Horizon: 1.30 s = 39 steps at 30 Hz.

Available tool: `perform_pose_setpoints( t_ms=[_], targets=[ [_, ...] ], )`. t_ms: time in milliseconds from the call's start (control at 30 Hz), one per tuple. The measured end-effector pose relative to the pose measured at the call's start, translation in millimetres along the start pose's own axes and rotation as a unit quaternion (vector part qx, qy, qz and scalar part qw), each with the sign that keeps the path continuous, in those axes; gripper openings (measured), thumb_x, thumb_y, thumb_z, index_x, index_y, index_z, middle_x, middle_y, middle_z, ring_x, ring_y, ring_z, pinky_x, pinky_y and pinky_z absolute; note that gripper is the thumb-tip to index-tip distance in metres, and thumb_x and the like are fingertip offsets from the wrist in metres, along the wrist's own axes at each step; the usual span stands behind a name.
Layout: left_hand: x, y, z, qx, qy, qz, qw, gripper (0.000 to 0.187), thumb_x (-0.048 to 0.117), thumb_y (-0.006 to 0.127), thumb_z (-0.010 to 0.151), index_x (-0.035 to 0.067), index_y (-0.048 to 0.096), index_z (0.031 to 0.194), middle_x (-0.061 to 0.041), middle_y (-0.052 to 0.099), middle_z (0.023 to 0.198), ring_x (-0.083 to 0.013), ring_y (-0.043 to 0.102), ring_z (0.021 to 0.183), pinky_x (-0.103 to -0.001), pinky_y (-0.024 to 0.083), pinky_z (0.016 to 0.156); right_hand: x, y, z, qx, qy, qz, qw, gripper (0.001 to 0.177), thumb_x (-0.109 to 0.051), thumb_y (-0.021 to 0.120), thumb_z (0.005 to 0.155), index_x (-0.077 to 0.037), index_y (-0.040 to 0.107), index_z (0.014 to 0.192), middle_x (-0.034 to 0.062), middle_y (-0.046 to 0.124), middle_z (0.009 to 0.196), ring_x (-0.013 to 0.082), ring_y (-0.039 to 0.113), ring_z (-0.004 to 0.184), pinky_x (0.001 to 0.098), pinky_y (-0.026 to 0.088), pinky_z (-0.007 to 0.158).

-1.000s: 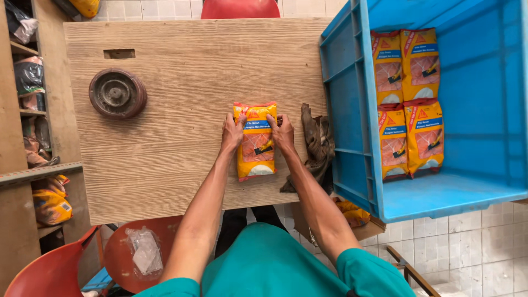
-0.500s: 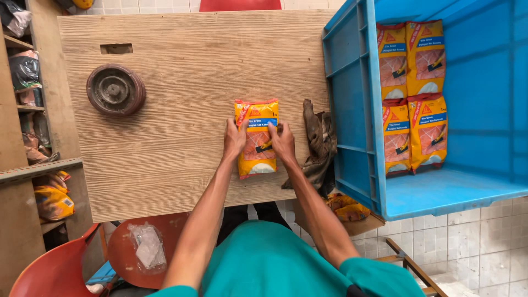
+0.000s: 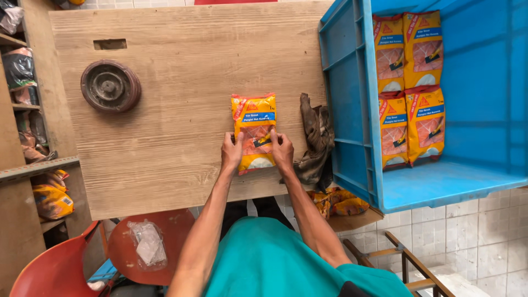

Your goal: The person wipes down several small plastic bags of product with a cloth before placing them one at a time into a blue plastic crate.

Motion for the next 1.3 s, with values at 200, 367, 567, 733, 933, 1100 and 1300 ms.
perform_pose_setpoints(
  t_ms=[200,367,567,733,933,1100,1300],
  targets=[
    [27.6,-4.5,14.2,-0.003,0.038,0.024,0.999,0.037,0.034,0.066,0.094,0.003,0.057,0.112,-0.026,0.065,0.105,-0.0447,0.062,0.106,-0.052,0.050,0.087,-45.2,7.2,17.0,-0.049,-0.045,-0.019,0.998,0.049,-0.054,0.075,0.083,-0.013,0.067,0.109,0.0094,0.072,0.095,0.0272,0.068,0.101,0.0425,0.051,0.091],
    [17.8,-6.2,3.2,-0.027,0.030,0.035,0.999,0.045,0.040,0.068,0.090,0.004,0.056,0.114,-0.025,0.065,0.107,-0.0432,0.063,0.106,-0.051,0.051,0.088,-40.9,2.0,-0.3,-0.081,-0.089,-0.028,0.992,0.055,-0.047,0.077,0.083,-0.008,0.058,0.117,0.0186,0.069,0.107,0.0369,0.063,0.111,0.0484,0.050,0.094],
    [-3.9,3.1,-4.3,-0.067,-0.001,0.042,0.997,0.049,0.033,0.074,0.086,0.003,0.053,0.119,-0.026,0.063,0.113,-0.0442,0.061,0.111,-0.051,0.050,0.091,-17.9,5.2,-8.1,-0.120,-0.061,-0.043,0.990,0.069,-0.042,0.081,0.078,-0.010,0.048,0.129,0.0193,0.070,0.103,0.0370,0.066,0.107,0.0487,0.051,0.093],
    [-25.1,-0.8,-17.0,-0.095,-0.043,0.043,0.994,0.058,0.045,0.075,0.084,0.006,0.053,0.121,-0.024,0.065,0.116,-0.0407,0.062,0.112,-0.049,0.051,0.091,1.5,1.6,-14.2,-0.125,-0.040,-0.048,0.990,0.068,-0.051,0.083,0.075,-0.014,0.052,0.123,0.0130,0.072,0.100,0.0315,0.069,0.102,0.0459,0.054,0.087],
    [-30.5,-0.2,-24.6,-0.092,-0.038,0.048,0.994,0.045,0.029,0.075,0.086,0.003,0.055,0.116,-0.025,0.067,0.107,-0.0416,0.065,0.104,-0.049,0.053,0.082,9.6,-0.4,-16.9,-0.123,-0.042,-0.025,0.991,0.061,-0.046,0.081,0.080,-0.009,0.054,0.121,0.0145,0.070,0.097,0.0291,0.068,0.094,0.0427,0.053,0.085],
    [-48.3,3.5,-46.6,-0.121,-0.052,0.033,0.991,0.047,0.023,0.081,0.079,-0.001,0.057,0.111,-0.025,0.069,0.099,-0.0397,0.069,0.094,-0.045,0.057,0.076,42.9,-4.1,-24.6,-0.143,-0.042,-0.068,0.987,0.064,-0.043,0.089,0.072,-0.010,0.059,0.117,0.0081,0.068,0.092,0.0227,0.067,0.088,0.0379,0.054,0.084],
    [-56.3,-2.8,-48.4,-0.079,-0.047,-0.017,0.996,0.038,0.017,0.079,0.082,0.001,0.057,0.108,-0.020,0.069,0.090,-0.0283,0.073,0.076,-0.037,0.060,0.060,52.2,-4.5,-22.3,-0.105,-0.042,-0.007,0.994,0.050,-0.043,0.089,0.076,-0.014,0.066,0.110,0.0006,0.069,0.086,0.0105,0.065,0.079,0.0265,0.053,0.077]
  ],
)
Point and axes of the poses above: each hand's wrist, its own z-axis towards the middle knuckle, its own y-axis out of the palm, x = y × z, the point moved 9 cm from there along z, towards the middle knuckle
